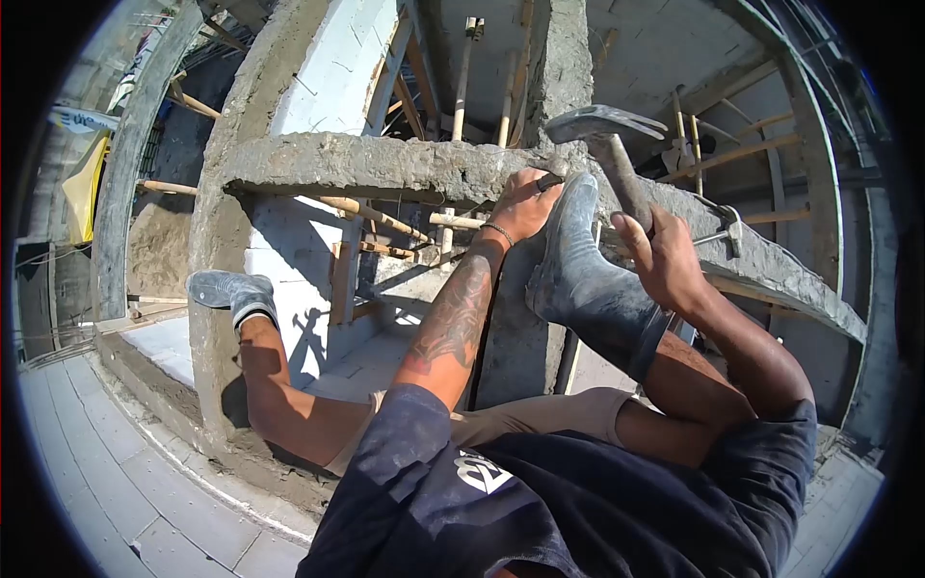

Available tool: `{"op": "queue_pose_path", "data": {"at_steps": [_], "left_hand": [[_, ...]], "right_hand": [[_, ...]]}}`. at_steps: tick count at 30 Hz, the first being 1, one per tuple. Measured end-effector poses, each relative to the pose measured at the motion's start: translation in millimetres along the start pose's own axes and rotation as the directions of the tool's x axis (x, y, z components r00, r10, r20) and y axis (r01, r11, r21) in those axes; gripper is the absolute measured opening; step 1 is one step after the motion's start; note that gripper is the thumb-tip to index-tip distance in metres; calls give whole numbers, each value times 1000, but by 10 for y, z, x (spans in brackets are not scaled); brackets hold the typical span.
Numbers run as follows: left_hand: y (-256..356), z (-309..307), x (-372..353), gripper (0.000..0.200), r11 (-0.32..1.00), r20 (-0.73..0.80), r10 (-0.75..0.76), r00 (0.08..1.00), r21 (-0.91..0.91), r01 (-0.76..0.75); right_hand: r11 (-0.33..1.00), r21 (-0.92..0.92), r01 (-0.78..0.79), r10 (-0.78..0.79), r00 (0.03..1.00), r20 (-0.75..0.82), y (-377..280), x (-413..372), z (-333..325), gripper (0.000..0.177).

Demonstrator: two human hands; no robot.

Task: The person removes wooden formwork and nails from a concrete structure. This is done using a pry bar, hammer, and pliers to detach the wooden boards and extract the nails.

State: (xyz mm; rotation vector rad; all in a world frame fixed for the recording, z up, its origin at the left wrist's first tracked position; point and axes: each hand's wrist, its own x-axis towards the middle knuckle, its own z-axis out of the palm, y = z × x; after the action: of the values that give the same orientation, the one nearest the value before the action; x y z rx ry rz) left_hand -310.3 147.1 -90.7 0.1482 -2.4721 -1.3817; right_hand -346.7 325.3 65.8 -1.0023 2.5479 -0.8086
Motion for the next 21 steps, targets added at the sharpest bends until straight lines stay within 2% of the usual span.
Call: {"op": "queue_pose_path", "data": {"at_steps": [1, 3, 4, 5, 7, 9, 11, 12, 13, 14, 16, 19, 20, 21], "left_hand": [[243, -61, -47, 24, 976, 75, -211, 975, -46, 215], [-10, 24, 14, 28, 993, -74, 116, 991, -16, -117], [38, -34, 36, 30, 998, -1, 40, 999, -46, -40], [102, -80, 40, 33, 997, 75, -35, 997, -73, 40], [77, -70, 47, 35, 989, 29, -47, 998, -137, 51], [45, -99, 103, 34, 997, -8, -17, 1000, -77, 16], [-1, -150, 187, 31, 966, -15, -120, 993, -232, 113], [-27, -167, 225, 30, 963, -4, -112, 994, -248, 108], [-54, -175, 268, 30, 960, 9, -104, 995, -261, 103], [-93, -160, 286, 30, 959, 6, -113, 994, -261, 111], [-187, -118, 325, 28, 963, -56, -33, 998, -270, 16], [-227, -109, 326, 27, 925, 7, -127, 992, -361, 121], [-233, -133, 338, 24, 948, -12, -71, 997, -313, 64], [-262, -138, 336, 24, 948, -12, -73, 997, -312, 66]], "right_hand": [[963, -163, -215, 248, 943, 220, -53, 5, -9, 45], [991, -29, -128, 131, 983, 131, -102, 51, -94, 46], [994, 76, -80, 78, 996, 33, -233, 64, -210, 47], [962, 269, -44, 64, 996, -66, -282, 67, -275, 44], [818, 569, 85, 25, 983, -184, -100, 119, -309, 40], [910, 413, 46, 95, 944, -315, 260, 219, -171, 38], [988, -11, -152, 140, 935, -325, 650, 261, -56, 40], [933, -212, -290, 231, 937, -262, 845, 262, -12, 41], [901, -288, -324, 257, 934, -247, 1139, 232, 73, 46], [818, -341, -464, 428, 886, -179, 1351, 194, 133, 51], [782, -358, -510, 474, 860, -188, 1583, 127, 232, 52], [713, -350, -607, 575, 793, -202, 1884, 82, 397, 53], [685, -318, -656, 622, 753, -213, 1959, 94, 446, 52], [686, -317, -655, 623, 754, -211, 1980, 105, 497, 52]]}}
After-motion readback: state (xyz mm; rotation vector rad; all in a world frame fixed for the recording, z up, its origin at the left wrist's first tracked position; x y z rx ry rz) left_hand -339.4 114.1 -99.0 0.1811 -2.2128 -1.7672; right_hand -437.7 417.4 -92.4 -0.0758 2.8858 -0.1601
